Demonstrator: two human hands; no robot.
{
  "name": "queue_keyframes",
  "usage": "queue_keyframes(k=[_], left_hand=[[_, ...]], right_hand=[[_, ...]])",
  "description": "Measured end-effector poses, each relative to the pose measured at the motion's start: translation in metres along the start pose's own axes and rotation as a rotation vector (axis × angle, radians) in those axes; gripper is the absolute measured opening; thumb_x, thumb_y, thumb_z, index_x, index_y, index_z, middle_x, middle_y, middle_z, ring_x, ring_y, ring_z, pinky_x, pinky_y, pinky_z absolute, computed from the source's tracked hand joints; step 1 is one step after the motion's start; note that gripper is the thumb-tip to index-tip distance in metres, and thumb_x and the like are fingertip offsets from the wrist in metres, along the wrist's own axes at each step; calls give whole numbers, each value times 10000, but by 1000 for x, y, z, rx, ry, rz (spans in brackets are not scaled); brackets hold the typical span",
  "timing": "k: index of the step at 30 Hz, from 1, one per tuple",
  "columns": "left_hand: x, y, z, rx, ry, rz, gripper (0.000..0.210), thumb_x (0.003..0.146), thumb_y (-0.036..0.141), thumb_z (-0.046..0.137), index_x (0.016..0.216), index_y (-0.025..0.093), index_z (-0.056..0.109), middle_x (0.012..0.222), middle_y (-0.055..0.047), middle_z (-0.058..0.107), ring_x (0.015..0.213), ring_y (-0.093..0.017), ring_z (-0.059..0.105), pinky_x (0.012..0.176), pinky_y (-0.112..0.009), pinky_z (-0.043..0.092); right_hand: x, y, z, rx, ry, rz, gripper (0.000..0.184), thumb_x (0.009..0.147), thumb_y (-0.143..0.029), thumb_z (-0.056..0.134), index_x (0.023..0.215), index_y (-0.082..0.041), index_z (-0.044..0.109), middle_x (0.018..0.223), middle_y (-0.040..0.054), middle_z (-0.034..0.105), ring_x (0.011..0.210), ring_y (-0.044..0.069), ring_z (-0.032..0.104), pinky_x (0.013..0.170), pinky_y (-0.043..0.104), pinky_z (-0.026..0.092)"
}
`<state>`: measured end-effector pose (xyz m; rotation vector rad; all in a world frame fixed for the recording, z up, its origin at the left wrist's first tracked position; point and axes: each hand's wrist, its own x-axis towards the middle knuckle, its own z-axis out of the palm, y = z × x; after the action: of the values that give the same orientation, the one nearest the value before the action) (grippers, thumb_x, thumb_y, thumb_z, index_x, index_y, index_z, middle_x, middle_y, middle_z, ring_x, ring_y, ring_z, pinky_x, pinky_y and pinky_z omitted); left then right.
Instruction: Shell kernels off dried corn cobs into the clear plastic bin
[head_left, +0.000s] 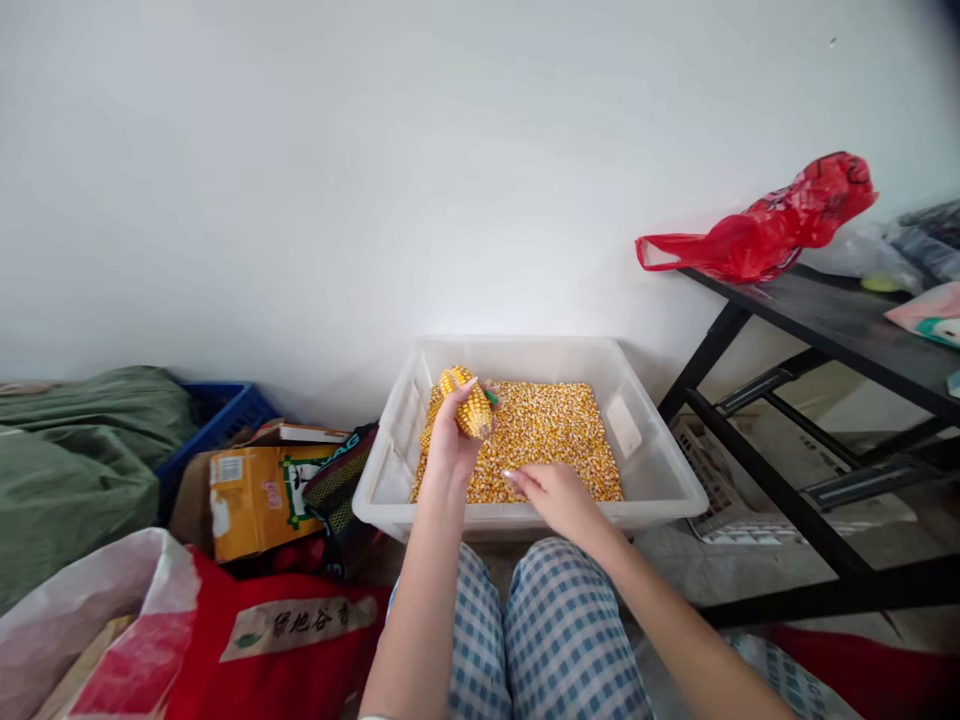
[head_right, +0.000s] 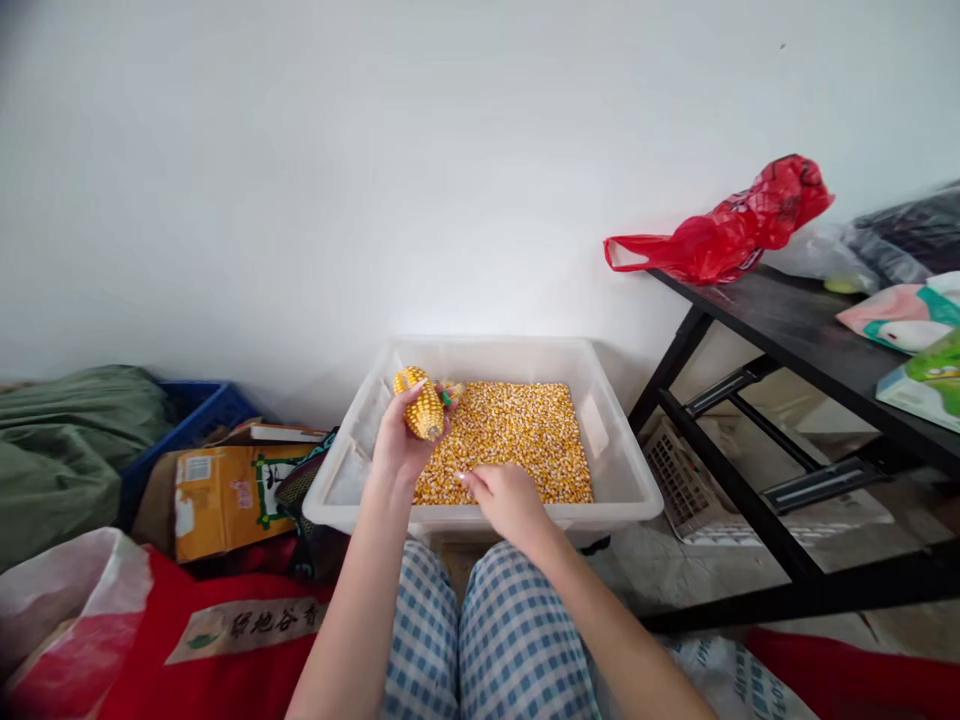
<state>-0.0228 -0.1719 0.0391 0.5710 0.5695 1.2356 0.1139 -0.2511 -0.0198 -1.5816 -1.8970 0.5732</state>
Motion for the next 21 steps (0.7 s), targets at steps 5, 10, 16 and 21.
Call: queue_keyframes(k=[5,10,16,21], left_hand=[[30,11,13,264,-284,-170,256,674,239,624,879,90,655,821,-104,684,679,-165,626,498,-223,454],[81,0,27,432,-471,-357,274,657,188,627,906,77,658,811,-116,693,641,-153,620,537,-232,455],[116,-24,22,386,-382,-309,189,726,217,582,821,76,664,767,-114,693,650,-146,628,623,-245,486],[110,-30,19,422,-447,-235,217,694,216,672,859,76,668,814,-123,690,680,-149,627,667,-260,485]], right_hand=[[86,23,-45,658,67,78,273,823,-376,520,1055,-249,584,1016,15,627,906,138,575,728,241,437],[147,38,-55,1330,-154,244,343,807,-497,483,677,-180,495,462,-44,398,443,93,411,519,233,431],[154,52,-37,1415,124,400,130,776,-270,522,712,-175,460,526,-36,467,478,89,453,536,232,465],[154,56,-35,1232,178,321,222,738,-385,539,722,-175,470,537,-14,495,487,97,466,472,214,418]])
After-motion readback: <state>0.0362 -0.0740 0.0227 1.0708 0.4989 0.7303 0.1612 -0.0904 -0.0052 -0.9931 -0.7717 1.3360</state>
